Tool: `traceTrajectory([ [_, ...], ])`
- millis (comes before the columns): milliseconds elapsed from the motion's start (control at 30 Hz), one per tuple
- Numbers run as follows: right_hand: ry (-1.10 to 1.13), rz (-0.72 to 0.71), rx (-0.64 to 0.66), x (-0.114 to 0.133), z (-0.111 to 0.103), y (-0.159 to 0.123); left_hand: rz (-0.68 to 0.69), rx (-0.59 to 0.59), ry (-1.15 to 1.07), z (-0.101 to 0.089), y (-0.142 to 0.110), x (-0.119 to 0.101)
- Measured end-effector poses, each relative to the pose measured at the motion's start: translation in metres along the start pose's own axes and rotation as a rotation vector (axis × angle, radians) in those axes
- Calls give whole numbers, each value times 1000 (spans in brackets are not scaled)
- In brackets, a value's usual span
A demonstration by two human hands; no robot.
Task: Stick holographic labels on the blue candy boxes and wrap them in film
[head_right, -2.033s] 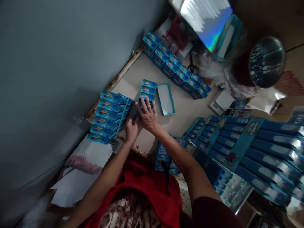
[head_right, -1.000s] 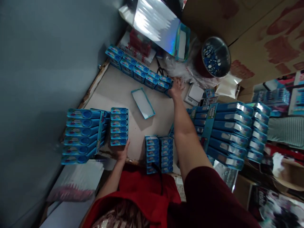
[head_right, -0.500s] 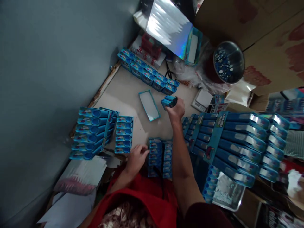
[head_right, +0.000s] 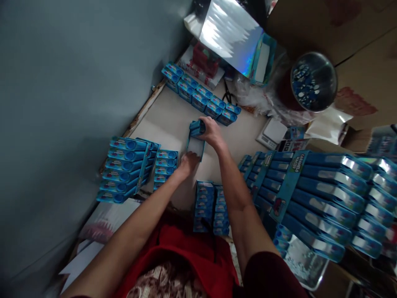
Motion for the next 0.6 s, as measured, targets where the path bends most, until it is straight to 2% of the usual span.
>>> traceTrajectory([
  [133,-171,42,-15,2,1,1,-80,-15,-16,6,3,12],
  [233,-225,89,-7,1,6,3,-80,-27,-17,8,8,13],
  [333,-242,125,3,3,23,3,-74,-32,-12,9,6,11],
  [467,-247,113,-52,13,44,2,-81,-60,1,5,-1,5],
  [533,-243,82,-13,12,43,4,-87,-52,2,2,-2,1],
  [600,-232,68,15,0,24,10,-106,-18,-1,0,-4,-3],
])
Point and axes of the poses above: each hand's wrist, its own y-axis towards the middle knuckle, its own z-axis out of the palm, x = y × z, the point moved 8 cm from there along y, towards the middle knuckle, and after that the axes turned 7 degrees about z, right-handed, at the moved point
